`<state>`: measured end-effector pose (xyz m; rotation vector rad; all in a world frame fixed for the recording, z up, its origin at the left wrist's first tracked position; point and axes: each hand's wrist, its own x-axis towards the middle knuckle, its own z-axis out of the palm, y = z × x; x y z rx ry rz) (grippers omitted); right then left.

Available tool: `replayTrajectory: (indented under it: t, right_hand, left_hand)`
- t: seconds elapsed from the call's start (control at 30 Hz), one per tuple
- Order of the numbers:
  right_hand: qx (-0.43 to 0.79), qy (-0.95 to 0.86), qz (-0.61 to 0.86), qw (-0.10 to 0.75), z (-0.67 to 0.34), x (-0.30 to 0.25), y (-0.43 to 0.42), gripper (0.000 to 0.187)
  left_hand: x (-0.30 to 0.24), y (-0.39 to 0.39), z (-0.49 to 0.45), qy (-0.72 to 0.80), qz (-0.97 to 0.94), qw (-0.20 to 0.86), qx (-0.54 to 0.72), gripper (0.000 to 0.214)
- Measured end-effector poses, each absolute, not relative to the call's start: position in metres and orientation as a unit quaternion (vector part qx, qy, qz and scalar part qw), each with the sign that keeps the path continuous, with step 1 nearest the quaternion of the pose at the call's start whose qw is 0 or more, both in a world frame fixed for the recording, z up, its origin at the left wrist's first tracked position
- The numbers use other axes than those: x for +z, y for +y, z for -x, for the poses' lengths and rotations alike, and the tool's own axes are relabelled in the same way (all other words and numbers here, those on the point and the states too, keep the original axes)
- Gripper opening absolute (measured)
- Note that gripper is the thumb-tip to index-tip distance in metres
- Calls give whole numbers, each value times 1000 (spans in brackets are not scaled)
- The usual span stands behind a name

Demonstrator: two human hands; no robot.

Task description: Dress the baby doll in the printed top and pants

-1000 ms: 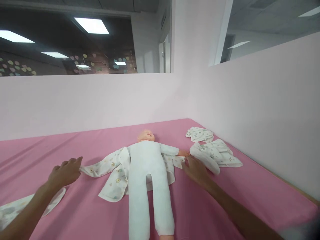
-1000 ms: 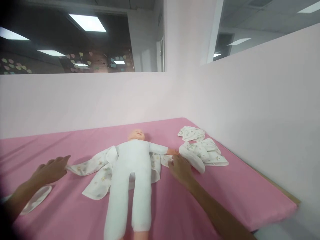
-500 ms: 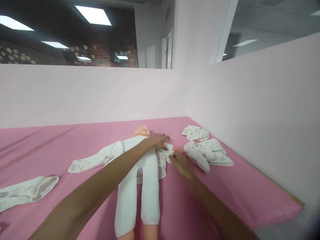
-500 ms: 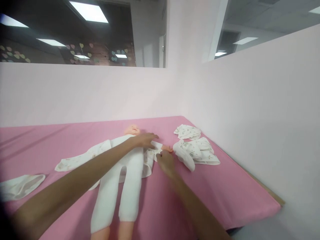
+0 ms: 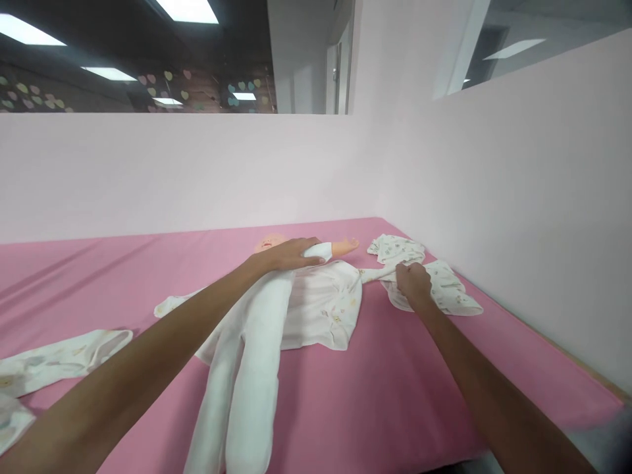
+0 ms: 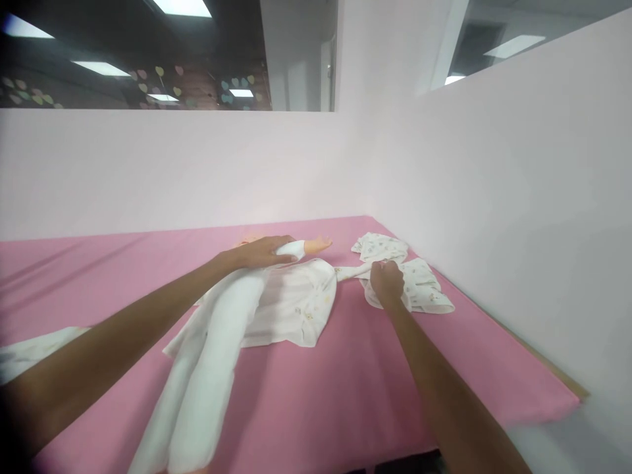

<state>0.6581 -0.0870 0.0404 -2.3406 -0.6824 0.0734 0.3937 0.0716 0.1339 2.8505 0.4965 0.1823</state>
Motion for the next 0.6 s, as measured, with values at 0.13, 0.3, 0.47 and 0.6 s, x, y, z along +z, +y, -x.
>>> replayTrajectory:
  t: [0.13,0.3,0.47,0.6]
  right_hand:
    - [-9,-294,907,300,-633,43,-76,34]
    - [-78,-481,838,247,-559,37,-46,32]
    - [33,-447,864,230,-519,24,-20,51]
    - [44,-408,880,240,-532,17,-19,36]
  left_hand:
    - [132,64,-383,197,-968,138,71,56]
    - [116,57,-385,210,-957,176,100,53]
    - [106,54,-393,231,-961,102,109,56]
    - [103,51,-400,236,-963,25,128,61]
